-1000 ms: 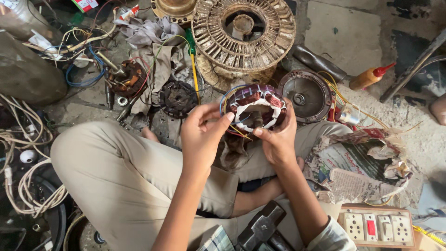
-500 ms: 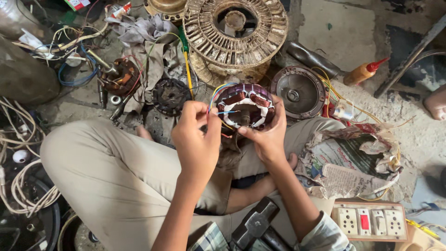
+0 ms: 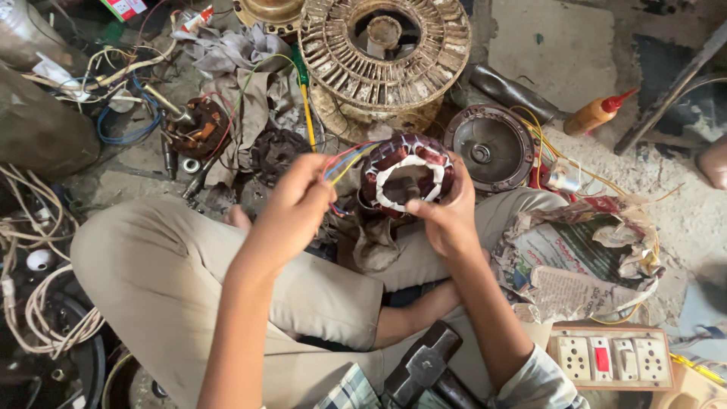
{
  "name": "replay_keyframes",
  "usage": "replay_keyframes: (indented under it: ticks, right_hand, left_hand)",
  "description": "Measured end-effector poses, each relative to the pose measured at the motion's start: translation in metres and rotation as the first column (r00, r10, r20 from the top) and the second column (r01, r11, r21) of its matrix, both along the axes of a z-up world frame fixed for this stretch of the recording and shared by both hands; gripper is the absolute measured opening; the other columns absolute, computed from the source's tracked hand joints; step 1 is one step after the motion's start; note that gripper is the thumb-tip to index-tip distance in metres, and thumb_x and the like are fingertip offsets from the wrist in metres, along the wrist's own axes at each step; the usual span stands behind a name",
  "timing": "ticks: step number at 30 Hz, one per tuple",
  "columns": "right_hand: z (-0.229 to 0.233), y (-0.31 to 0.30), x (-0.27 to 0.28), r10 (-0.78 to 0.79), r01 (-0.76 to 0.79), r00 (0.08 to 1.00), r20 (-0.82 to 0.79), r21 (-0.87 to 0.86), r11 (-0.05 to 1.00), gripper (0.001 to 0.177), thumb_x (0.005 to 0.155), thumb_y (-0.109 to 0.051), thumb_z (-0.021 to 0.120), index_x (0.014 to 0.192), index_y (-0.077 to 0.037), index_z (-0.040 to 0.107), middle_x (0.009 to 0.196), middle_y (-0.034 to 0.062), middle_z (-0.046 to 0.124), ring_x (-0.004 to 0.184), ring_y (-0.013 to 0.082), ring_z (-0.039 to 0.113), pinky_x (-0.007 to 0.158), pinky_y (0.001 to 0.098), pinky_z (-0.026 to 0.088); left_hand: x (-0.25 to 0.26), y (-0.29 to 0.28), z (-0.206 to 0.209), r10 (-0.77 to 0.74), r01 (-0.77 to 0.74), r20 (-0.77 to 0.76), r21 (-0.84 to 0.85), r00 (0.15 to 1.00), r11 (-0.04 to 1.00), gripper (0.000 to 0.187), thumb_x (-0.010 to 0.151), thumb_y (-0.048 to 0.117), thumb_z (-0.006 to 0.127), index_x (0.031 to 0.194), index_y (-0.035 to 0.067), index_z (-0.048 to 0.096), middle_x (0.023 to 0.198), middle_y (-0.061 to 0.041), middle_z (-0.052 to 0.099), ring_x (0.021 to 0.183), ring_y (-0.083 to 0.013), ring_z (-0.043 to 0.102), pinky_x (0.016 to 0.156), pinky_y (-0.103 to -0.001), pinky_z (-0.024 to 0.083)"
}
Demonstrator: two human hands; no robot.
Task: The person sits on the floor and works on a disassembled electrical motor. They insert a metal shaft into the stator, use a hammer to tap it into place, and then manipulate the wires and components with their hands.
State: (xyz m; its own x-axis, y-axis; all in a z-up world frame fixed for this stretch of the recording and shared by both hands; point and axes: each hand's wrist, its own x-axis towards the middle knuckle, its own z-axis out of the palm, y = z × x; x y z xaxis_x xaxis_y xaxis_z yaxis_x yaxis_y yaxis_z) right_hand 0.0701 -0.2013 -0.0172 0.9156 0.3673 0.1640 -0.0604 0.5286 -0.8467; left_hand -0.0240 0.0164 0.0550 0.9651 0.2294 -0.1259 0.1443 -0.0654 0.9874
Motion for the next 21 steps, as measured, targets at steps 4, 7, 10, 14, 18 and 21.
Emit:
replay_keyframes:
  ticks: [4,7,10,14,18,21]
  right_hand:
    - [0.01,-0.006,0.011,0.135,-0.13,0.985,-0.108,0.053,0.99,0.075,0.077,-0.01,0.08,0.143,0.006,0.049,0.131,0.0158,0.064,0.12,0.0276,0.067,0.109,0.0431,0.054]
    - [0.036,0.0,0.021,0.221,-0.215,0.959,-0.178,0.054,0.975,0.067,0.083,-0.017,0.073,0.143,0.005,0.05,0.131,0.0155,0.066,0.118,0.0271,0.068,0.103,0.0428,0.055]
    - [0.05,0.001,0.03,0.245,-0.253,0.934,-0.261,0.004,0.967,0.062,0.087,-0.018,0.069,0.143,0.001,0.052,0.129,0.0144,0.068,0.113,0.0254,0.068,0.096,0.0418,0.055]
    - [0.042,0.007,0.034,0.254,-0.29,0.874,-0.415,-0.025,0.957,0.056,0.089,-0.019,0.069,0.139,0.002,0.054,0.126,0.0142,0.069,0.111,0.0249,0.07,0.098,0.0421,0.057]
    - [0.039,0.008,0.029,0.265,-0.329,0.871,-0.414,-0.091,0.94,0.056,0.088,-0.02,0.069,0.138,0.001,0.055,0.124,0.0129,0.069,0.109,0.0243,0.07,0.096,0.0433,0.058]
    - [0.038,0.008,0.028,0.279,-0.366,0.841,-0.463,-0.109,0.924,0.054,0.089,-0.02,0.07,0.134,0.006,0.057,0.121,0.0152,0.071,0.106,0.0251,0.072,0.092,0.0422,0.06]
  left_hand:
    - [0.019,0.003,-0.009,-0.129,0.125,0.075,0.061,0.989,0.99,0.027,0.104,0.027,0.056,0.111,0.002,0.065,0.081,0.002,0.053,0.071,-0.0059,0.046,0.06,-0.024,0.041]
    - [0.042,0.017,0.014,-0.213,0.212,0.024,0.019,0.977,0.977,0.035,0.102,0.035,0.063,0.104,0.001,0.07,0.081,0.003,0.057,0.071,-0.0059,0.049,0.06,-0.026,0.043]
    - [0.056,0.017,0.025,-0.24,0.233,-0.082,-0.094,0.967,0.968,0.036,0.096,0.041,0.063,0.103,0.007,0.07,0.085,0.008,0.064,0.075,-0.0029,0.06,0.062,-0.027,0.054]
    - [0.055,0.014,0.008,-0.244,0.219,-0.095,-0.217,0.965,0.951,0.035,0.093,0.042,0.065,0.099,0.007,0.066,0.085,0.003,0.071,0.076,-0.0083,0.073,0.067,-0.03,0.063]
    - [0.049,0.022,-0.013,-0.183,0.163,-0.036,-0.31,0.982,0.937,0.032,0.093,0.036,0.071,0.097,0.004,0.066,0.086,0.001,0.069,0.073,-0.0093,0.071,0.065,-0.029,0.062]
    - [0.04,0.026,-0.02,-0.163,0.144,-0.026,-0.344,0.986,0.928,0.031,0.091,0.033,0.074,0.099,0.003,0.07,0.088,0.0,0.07,0.074,-0.0076,0.071,0.065,-0.028,0.062]
